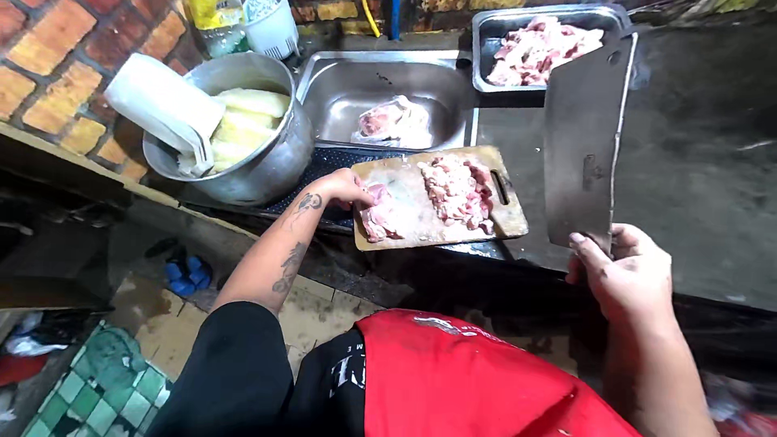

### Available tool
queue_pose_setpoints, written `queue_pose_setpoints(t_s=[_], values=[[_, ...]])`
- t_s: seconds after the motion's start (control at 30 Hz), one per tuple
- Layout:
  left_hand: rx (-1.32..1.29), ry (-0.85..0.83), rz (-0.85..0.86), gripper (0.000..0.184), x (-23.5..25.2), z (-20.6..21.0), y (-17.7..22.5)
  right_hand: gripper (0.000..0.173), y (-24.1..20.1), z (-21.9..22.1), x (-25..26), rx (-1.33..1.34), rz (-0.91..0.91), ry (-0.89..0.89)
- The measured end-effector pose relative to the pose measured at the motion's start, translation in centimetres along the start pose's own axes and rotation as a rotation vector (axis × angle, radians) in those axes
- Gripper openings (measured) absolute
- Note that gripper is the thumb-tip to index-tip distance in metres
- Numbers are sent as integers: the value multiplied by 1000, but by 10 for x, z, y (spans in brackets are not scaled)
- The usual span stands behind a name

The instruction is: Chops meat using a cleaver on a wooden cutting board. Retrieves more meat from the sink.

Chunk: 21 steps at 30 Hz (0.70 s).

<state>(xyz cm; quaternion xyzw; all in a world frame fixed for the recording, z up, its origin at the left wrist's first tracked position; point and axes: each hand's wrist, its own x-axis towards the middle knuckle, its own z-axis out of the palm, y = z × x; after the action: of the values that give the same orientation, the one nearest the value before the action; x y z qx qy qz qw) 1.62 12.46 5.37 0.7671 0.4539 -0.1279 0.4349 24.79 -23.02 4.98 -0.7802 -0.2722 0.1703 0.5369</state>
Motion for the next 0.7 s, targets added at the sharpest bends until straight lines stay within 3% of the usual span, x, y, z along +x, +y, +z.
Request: queue_pose_setpoints(t_s=[0.13, 0.2, 0.27, 0.37, 0.5, 0.7], values=[[-169, -1, 49, 32, -6, 12, 3, 19, 1, 7, -8, -15, -50, -34], [-231, 75, 110, 44, -9, 22, 3, 20, 3, 9, -13, -34, -63, -38], [-238, 235, 143, 71, -14, 35, 4, 19, 6, 12, -18, -38, -67, -42], [15, 462, 97, 86, -30, 57, 6, 17, 11, 15, -24, -32, -65, -47], [236, 352, 7, 76, -38, 68, 0, 19, 10, 17, -30, -40, -46, -53], [61, 344, 251, 56, -24, 77, 29, 18, -4, 28, -27, -24, -62, -87]])
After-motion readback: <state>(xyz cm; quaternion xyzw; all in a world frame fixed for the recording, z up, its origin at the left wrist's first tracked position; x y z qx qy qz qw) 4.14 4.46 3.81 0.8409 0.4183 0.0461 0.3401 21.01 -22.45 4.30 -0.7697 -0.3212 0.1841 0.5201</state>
